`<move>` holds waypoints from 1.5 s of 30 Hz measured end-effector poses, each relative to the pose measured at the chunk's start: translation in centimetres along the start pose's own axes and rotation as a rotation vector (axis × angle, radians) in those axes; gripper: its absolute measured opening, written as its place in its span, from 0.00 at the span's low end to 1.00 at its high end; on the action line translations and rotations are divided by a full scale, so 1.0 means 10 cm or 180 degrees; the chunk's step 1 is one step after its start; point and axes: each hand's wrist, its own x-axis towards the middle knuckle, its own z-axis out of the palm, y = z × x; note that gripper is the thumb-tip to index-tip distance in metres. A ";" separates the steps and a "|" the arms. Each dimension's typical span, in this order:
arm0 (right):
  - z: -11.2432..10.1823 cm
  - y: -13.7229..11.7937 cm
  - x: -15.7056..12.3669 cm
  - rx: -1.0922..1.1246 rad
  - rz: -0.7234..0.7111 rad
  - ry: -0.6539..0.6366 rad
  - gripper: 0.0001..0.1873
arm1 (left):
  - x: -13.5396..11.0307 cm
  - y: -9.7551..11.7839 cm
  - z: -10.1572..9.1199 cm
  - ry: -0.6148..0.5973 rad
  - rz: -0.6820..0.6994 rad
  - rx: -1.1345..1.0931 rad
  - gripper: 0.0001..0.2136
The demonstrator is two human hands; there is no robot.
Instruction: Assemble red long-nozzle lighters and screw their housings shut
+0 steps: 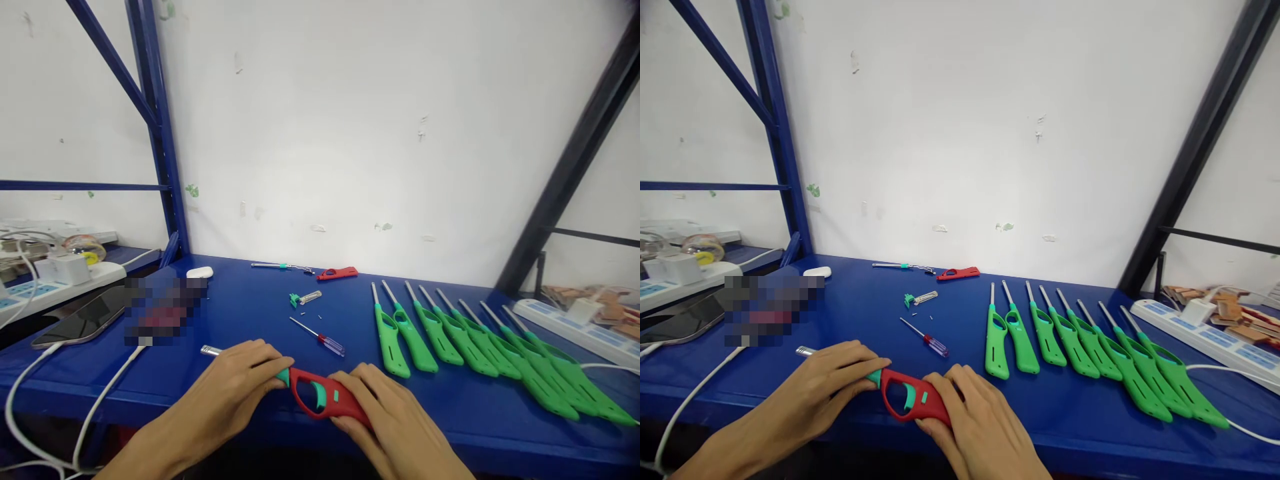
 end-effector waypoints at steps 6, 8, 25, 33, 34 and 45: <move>-0.02 -0.01 0.00 -0.0030 -0.0042 -0.0067 0.24 | 0.06 0.08 -0.03 0.0155 0.0282 0.0175 0.14; -0.04 -0.02 0.01 0.0024 -0.0031 -0.0126 0.24 | 0.08 0.12 -0.07 0.0202 0.0339 0.0160 0.14; -0.07 0.06 -0.10 0.0321 0.0213 -0.0206 0.21 | 0.01 0.21 0.09 0.0457 0.0509 0.0624 0.24; -0.10 -0.02 -0.02 0.0059 -0.0087 0.0073 0.26 | 0.09 0.19 -0.08 0.0094 0.0228 -0.0272 0.12; -0.10 -0.02 -0.01 0.0029 -0.0107 0.0062 0.26 | 0.09 0.18 -0.09 -0.0014 0.0112 -0.0306 0.11; -0.09 0.07 -0.06 0.0511 0.0396 -0.0103 0.18 | 0.23 0.24 -0.21 -0.0592 -0.0551 -0.0423 0.15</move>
